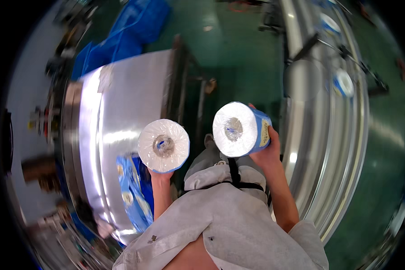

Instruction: The person removes rolls of toilet paper from a large plastic pack by hand and places them one by one onto a moving conveyor belt.

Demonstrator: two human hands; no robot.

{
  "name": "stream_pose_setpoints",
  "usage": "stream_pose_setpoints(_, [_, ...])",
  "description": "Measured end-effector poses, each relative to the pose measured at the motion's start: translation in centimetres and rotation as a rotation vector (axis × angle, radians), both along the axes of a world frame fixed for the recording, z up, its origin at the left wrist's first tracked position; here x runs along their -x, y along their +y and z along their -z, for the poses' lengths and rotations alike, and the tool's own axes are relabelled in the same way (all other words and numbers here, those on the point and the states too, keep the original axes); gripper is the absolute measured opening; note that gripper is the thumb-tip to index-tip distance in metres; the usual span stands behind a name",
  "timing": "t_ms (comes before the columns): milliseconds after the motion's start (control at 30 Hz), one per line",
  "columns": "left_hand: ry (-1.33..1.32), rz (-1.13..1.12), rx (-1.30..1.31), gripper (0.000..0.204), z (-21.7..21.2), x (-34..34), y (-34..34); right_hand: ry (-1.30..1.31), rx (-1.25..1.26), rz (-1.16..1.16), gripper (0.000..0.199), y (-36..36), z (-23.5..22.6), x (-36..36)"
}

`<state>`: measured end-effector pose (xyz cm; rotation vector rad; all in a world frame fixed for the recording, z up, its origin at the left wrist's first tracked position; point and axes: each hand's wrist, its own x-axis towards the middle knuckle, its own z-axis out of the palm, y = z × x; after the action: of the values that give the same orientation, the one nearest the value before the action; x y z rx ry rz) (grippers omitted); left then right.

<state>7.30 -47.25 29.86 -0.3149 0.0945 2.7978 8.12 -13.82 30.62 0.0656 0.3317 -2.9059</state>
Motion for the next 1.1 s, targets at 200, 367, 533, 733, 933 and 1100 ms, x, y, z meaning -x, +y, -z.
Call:
stream_pose_setpoints(200, [0.033, 0.508, 0.602, 0.071, 0.5, 11.3, 8.1, -0.194, -0.352, 0.425, 0.078, 2.9, 1.0, -4.1])
stream_pose_setpoints(367, [0.515, 0.930, 0.716, 0.077, 1.2, 17.4, 20.3, -0.495, -1.041, 0.808, 0.092, 4.7, -1.9, -7.4])
stream_pose_setpoints(533, [1.246, 1.058, 0.862, 0.087, -3.6, 13.6, 41.2, -1.147, -1.845, 1.246, 0.094, 11.9, -1.1, -15.5])
stream_pose_setpoints(733, [2.277, 0.059, 0.903, 0.094, -3.6, 0.7, 60.1, -1.771, -2.402, 1.571, 0.090, 21.9, -0.8, -24.3])
stream_pose_setpoints(933, [2.564, 0.168, 0.814, 0.094, 2.1, -5.1, 65.0, -1.804, -2.399, 1.063, 0.090, 25.4, 2.2, -27.0])
stream_pose_setpoints(1100, [2.612, 0.389, 0.861, 0.100, 1.4, -5.2, 65.0, -1.680, -2.376, 0.914, 0.094, 25.7, 0.9, -26.1])
